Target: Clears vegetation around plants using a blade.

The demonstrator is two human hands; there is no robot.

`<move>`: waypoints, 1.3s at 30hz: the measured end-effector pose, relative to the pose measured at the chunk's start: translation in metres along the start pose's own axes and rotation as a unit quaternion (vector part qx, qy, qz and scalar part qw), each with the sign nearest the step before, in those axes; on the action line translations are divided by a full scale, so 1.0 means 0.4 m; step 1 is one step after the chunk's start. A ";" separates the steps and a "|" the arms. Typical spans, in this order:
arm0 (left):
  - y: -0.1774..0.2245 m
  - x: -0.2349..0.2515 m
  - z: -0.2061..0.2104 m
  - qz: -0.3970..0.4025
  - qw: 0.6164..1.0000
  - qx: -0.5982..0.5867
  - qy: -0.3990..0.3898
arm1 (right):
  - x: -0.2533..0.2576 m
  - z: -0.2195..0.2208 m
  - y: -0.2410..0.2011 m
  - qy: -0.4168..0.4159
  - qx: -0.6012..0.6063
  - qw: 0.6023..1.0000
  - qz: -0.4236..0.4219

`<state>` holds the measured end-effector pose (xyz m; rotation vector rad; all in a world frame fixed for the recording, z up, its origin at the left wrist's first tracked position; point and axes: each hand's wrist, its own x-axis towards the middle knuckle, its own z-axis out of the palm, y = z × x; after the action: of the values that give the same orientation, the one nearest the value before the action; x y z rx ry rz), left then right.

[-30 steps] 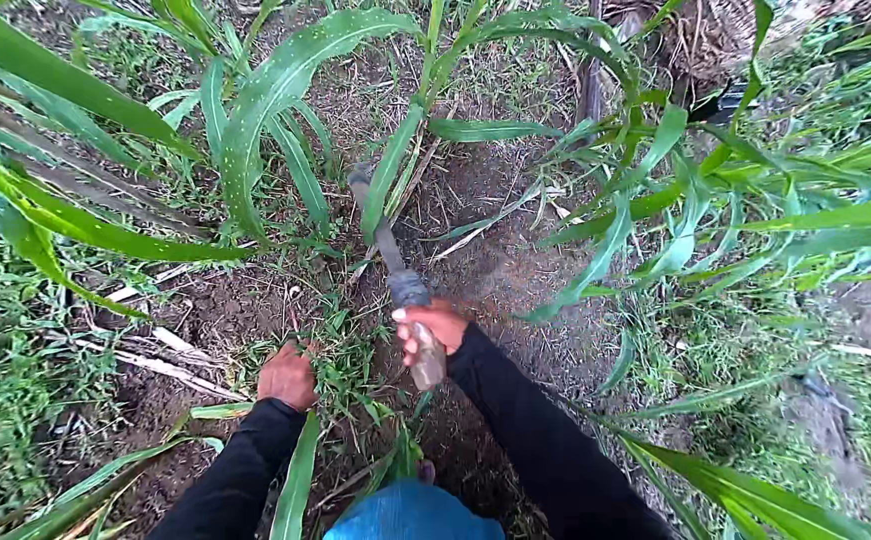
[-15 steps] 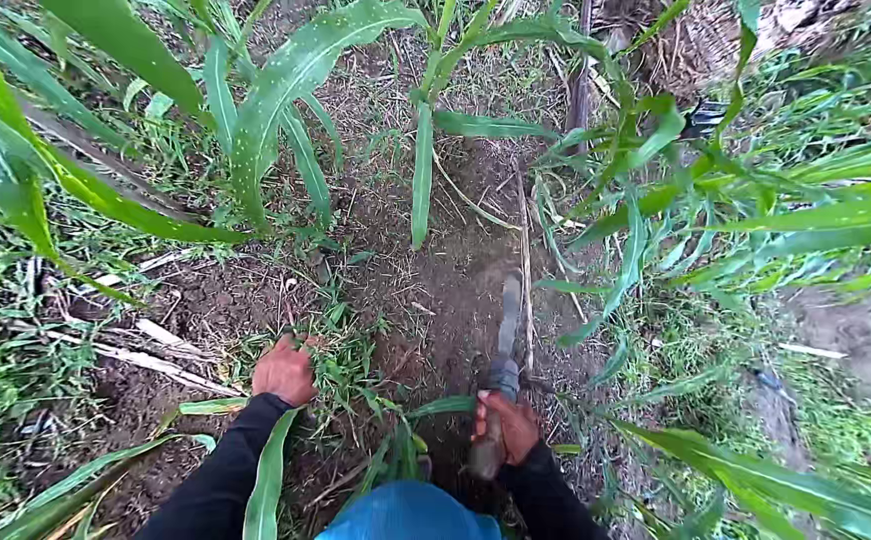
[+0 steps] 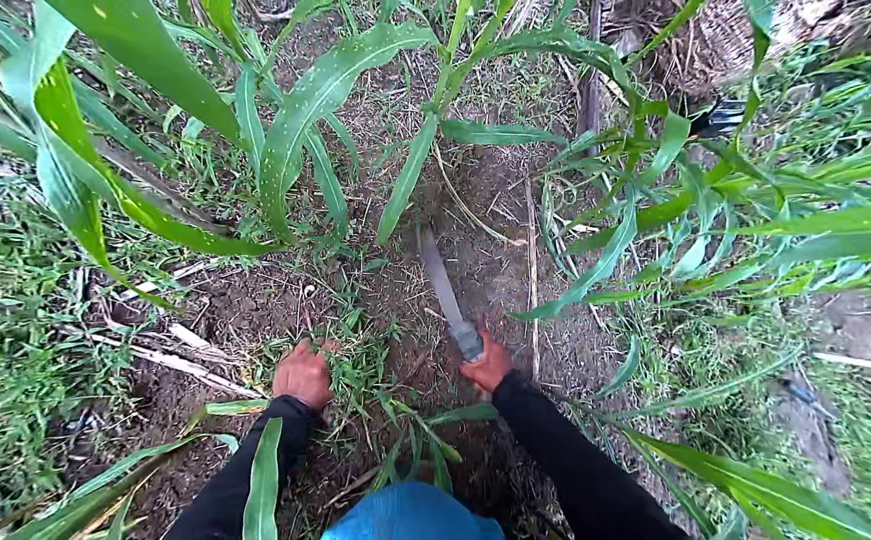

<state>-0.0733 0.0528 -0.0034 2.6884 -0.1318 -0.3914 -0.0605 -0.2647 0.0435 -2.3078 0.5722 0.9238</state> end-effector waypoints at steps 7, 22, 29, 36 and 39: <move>-0.004 -0.003 0.015 0.002 1.000 0.006 0.016 | 0.068 -0.083 -0.003 0.141 0.190 0.971 0.021; -0.013 0.016 -0.004 -0.014 0.996 0.027 -0.085 | 0.139 -0.041 -0.109 0.123 0.319 0.940 0.002; -0.029 0.007 0.026 0.032 0.999 -0.002 0.008 | 0.084 -0.023 -0.064 -0.037 -0.026 0.998 -0.048; -0.031 0.006 0.029 0.035 0.999 -0.003 0.007 | 0.141 -0.038 -0.147 0.127 0.293 0.948 -0.001; -0.021 0.009 0.016 0.019 1.000 0.004 -0.020 | 0.154 0.042 -0.241 0.073 0.297 0.952 -0.024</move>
<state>-0.0716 0.0572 -0.0135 2.6834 -0.1956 -0.4349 0.0278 -0.1930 0.0233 -1.8362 0.7350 0.4689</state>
